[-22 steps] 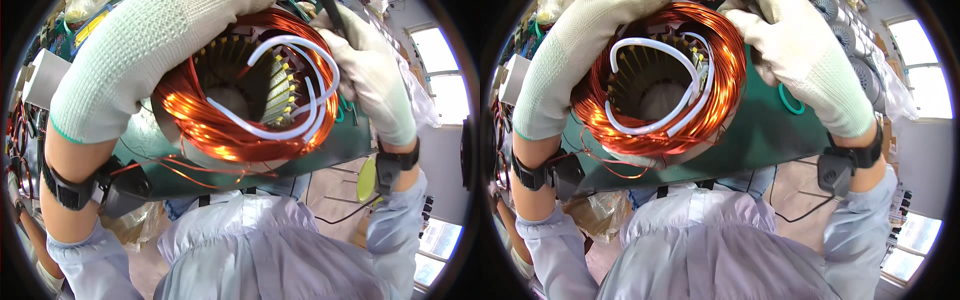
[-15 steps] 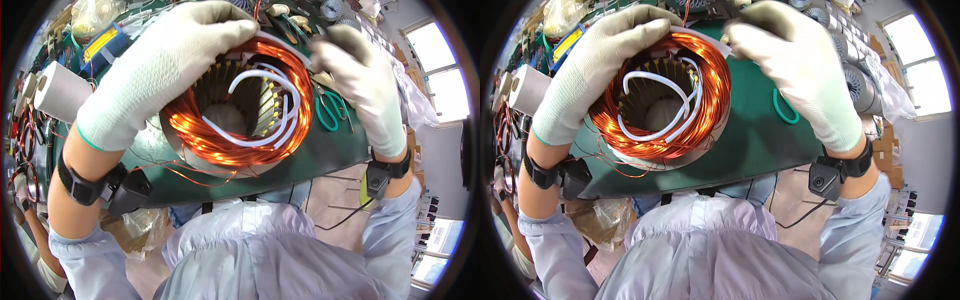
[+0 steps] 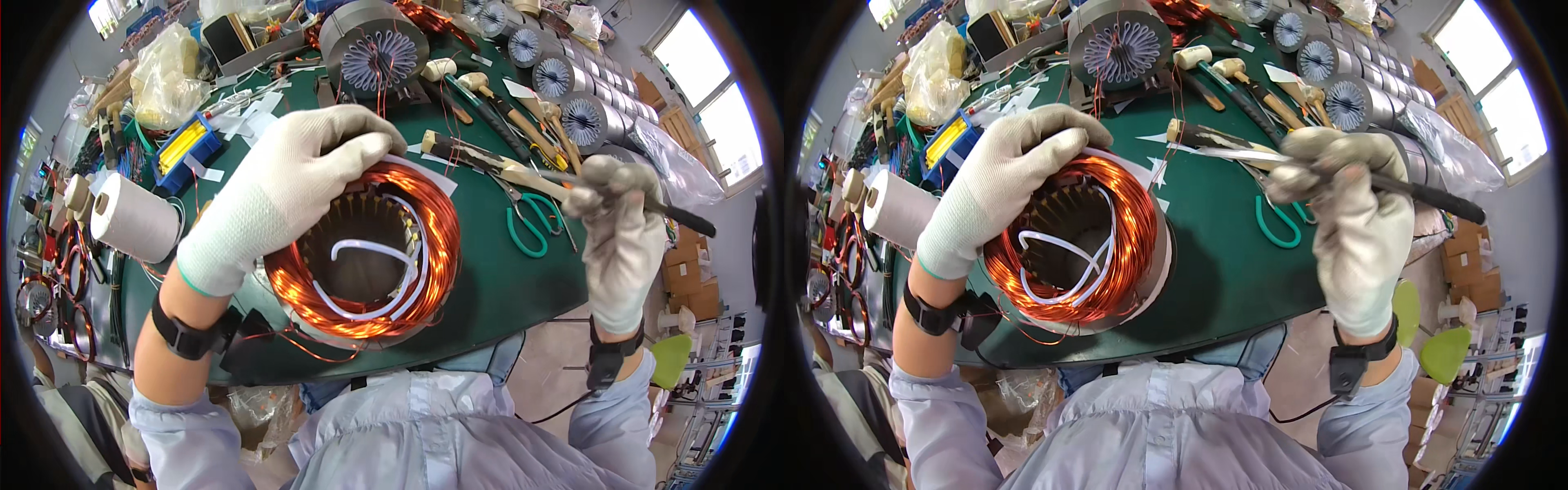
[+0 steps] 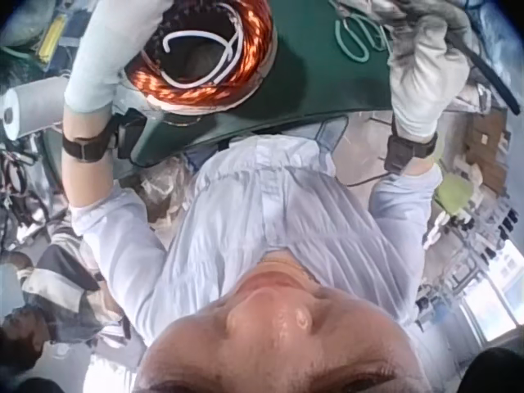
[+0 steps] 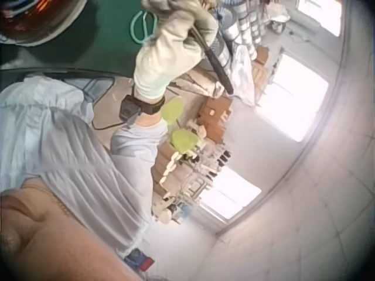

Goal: Assembling and winding an electric motor stator, including inserting insulation paper and managing copper wires using tools.

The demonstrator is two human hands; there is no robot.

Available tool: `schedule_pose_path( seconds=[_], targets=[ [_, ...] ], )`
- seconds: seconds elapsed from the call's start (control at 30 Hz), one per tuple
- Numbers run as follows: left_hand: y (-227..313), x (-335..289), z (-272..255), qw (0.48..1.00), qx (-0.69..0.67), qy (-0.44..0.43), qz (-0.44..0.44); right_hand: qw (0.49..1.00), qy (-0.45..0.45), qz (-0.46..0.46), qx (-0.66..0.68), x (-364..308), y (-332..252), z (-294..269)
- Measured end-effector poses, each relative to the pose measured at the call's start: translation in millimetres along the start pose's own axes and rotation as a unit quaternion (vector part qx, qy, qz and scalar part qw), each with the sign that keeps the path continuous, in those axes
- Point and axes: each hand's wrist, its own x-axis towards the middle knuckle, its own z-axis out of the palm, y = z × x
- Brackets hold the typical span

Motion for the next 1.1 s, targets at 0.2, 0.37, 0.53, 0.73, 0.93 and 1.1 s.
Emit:
schedule_pose_path(
  seconds=[0.2,0.37,0.53,0.73,0.93,1.1],
  targets=[
    [1.1,4.5,3.7,0.999,-0.039,0.007,-0.015,0.988,-0.128,-0.074,-0.033,11.8,22.7,34.1],
    [-3.3,4.4,4.4,0.999,-0.047,0.008,-0.008,0.974,-0.158,-0.109,-0.118,20.4,29.6,41.6],
    [-3.7,5.5,3.3,1.000,-0.020,0.015,-0.003,0.978,-0.136,-0.048,-0.153,34.6,38.4,48.4],
    [-6.7,4.3,5.1,0.998,-0.052,0.028,0.002,0.974,-0.121,0.189,-0.036,66.5,31.8,51.7],
    [-4.7,2.6,5.1,0.999,-0.035,0.034,0.006,0.972,-0.130,0.195,-0.018,62.0,30.2,52.2],
    [-4.3,0.3,6.1,0.999,-0.021,0.038,0.000,0.959,-0.108,0.262,-0.002,48.7,51.5,51.9]
  ],
)
